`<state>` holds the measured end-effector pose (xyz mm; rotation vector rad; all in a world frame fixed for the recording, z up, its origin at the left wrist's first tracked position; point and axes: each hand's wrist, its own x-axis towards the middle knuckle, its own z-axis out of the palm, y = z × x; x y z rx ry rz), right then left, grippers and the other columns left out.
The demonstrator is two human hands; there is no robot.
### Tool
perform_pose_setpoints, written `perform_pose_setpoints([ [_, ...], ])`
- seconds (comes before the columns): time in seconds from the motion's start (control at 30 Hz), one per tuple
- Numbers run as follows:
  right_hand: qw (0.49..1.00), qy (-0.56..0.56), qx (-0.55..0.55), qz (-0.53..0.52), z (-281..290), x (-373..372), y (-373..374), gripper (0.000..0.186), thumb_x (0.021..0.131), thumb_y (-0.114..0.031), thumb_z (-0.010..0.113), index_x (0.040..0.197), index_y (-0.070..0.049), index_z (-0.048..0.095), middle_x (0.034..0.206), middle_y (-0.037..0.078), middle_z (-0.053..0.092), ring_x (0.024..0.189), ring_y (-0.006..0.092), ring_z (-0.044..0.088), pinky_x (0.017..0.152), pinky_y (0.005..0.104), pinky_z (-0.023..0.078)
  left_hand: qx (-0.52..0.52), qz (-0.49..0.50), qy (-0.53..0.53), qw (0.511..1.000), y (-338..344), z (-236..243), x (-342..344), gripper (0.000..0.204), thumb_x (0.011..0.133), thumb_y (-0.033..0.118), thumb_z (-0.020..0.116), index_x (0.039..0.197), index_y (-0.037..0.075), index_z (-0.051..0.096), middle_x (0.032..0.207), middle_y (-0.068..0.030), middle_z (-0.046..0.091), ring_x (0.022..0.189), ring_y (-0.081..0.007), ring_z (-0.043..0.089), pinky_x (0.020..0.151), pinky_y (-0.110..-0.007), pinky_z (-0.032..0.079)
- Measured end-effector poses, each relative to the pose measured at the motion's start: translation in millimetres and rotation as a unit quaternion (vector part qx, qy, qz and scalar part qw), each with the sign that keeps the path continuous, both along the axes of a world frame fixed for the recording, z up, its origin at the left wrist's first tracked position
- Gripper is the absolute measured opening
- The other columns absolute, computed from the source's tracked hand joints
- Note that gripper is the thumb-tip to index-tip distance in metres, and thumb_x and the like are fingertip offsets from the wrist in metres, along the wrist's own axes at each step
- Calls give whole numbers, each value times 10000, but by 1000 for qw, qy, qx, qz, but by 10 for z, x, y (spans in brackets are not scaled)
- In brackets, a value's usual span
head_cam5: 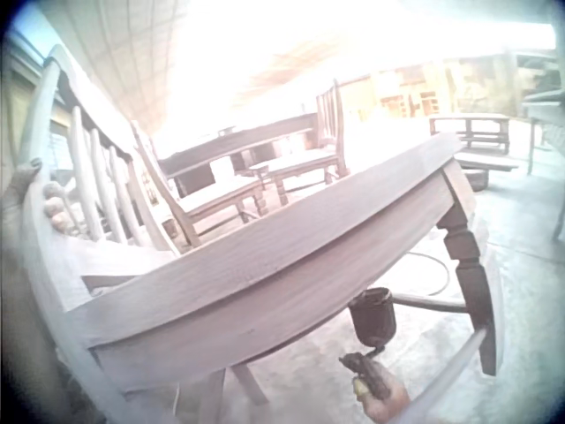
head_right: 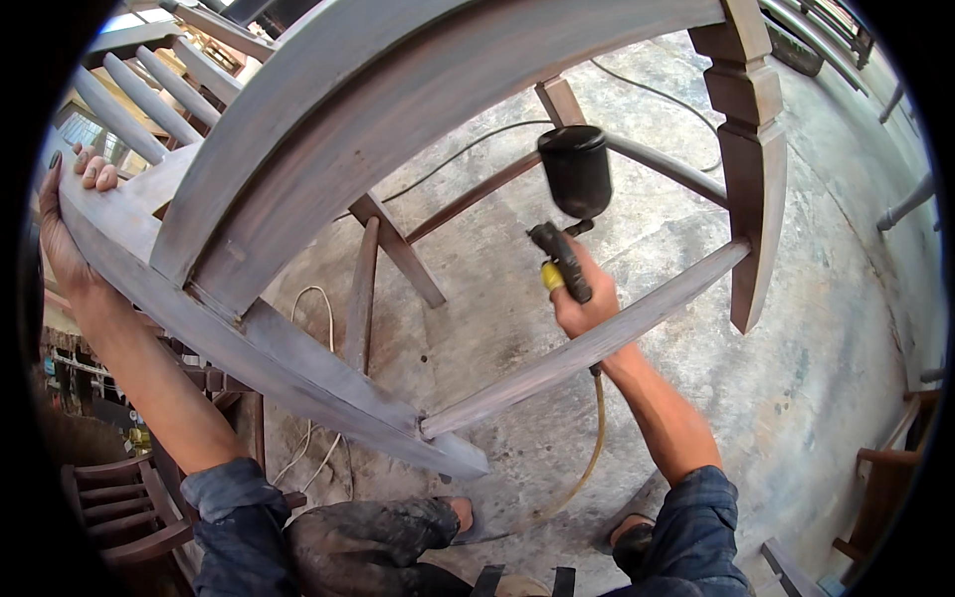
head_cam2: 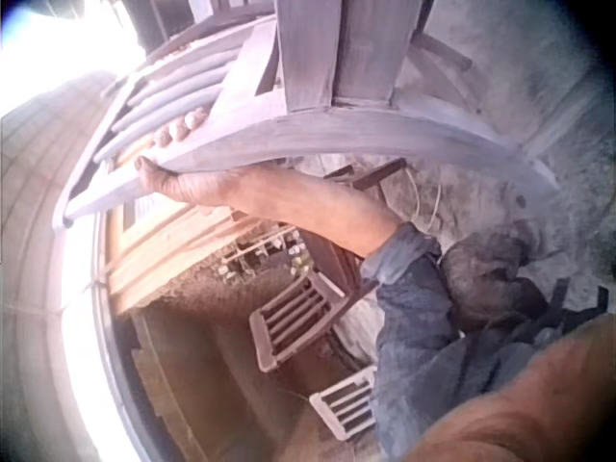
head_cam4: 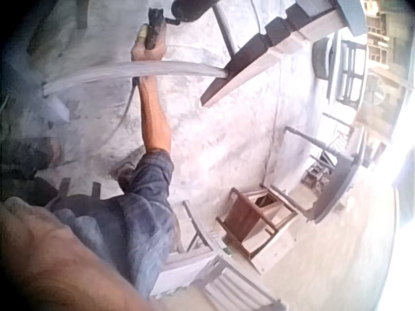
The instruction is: The person uses a spray gun to apply a light-colored finish to a wooden chair. They rotate the chair to coat the legs, seat frame, and backrest evenly, then set the chair upright and continue spraying the back slats and top rail.
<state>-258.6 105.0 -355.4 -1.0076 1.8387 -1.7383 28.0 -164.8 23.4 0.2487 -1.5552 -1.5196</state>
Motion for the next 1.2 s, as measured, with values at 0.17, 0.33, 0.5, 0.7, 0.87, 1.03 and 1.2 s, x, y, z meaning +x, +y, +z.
perform_pose_setpoints([
  [0.17,998,-36,25,52,-46,440,-17,535,899,-64,631,1425,-45,531,881,114,653,760,172,625,731,323,512,-10,23,3,1000,-4,-1,-15,260,967,159,629,1095,-16,485,906,-84,483,830,-207,505,808,-315,495],
  [0.33,991,-93,37,92,-66,693,-1,505,917,-75,625,1416,-68,544,890,81,649,748,144,612,694,316,508,-9,17,6,1000,-116,40,21,263,955,144,635,1091,-27,489,907,-93,488,841,-216,512,813,-324,497],
  [0.5,993,-105,0,59,-129,687,-88,467,933,-66,602,1398,-63,559,876,41,636,726,101,590,665,284,500,2,-12,2,1000,-114,97,2,259,943,150,631,1050,-27,475,896,-94,480,845,-222,507,825,-338,489],
  [0.7,961,-214,-119,126,423,705,-428,375,982,-148,624,1321,7,579,891,29,629,777,95,589,713,273,497,13,-25,3,1000,-203,103,-37,228,939,98,613,1006,2,418,891,-79,412,807,-209,431,812,-326,433],
  [0.87,970,-152,-147,121,704,810,-740,381,951,-136,613,1315,-24,598,924,33,625,821,107,558,751,288,478,27,-41,-13,999,-334,212,-20,218,924,123,620,940,17,430,849,-86,430,835,-219,454,857,-339,433],
  [1.03,972,-151,-117,135,699,839,-860,398,936,-129,601,1324,-39,597,937,35,625,826,120,554,756,285,467,48,-73,-22,996,-343,207,-16,214,928,128,619,953,7,445,852,-91,448,841,-220,468,865,-332,438],
  [1.2,976,-147,-62,146,725,821,-751,413,934,-122,606,1338,-37,593,910,39,617,791,118,550,734,288,466,44,-40,0,998,-238,172,-29,197,918,122,588,956,-32,471,853,-97,470,827,-214,462,825,-336,441],
])
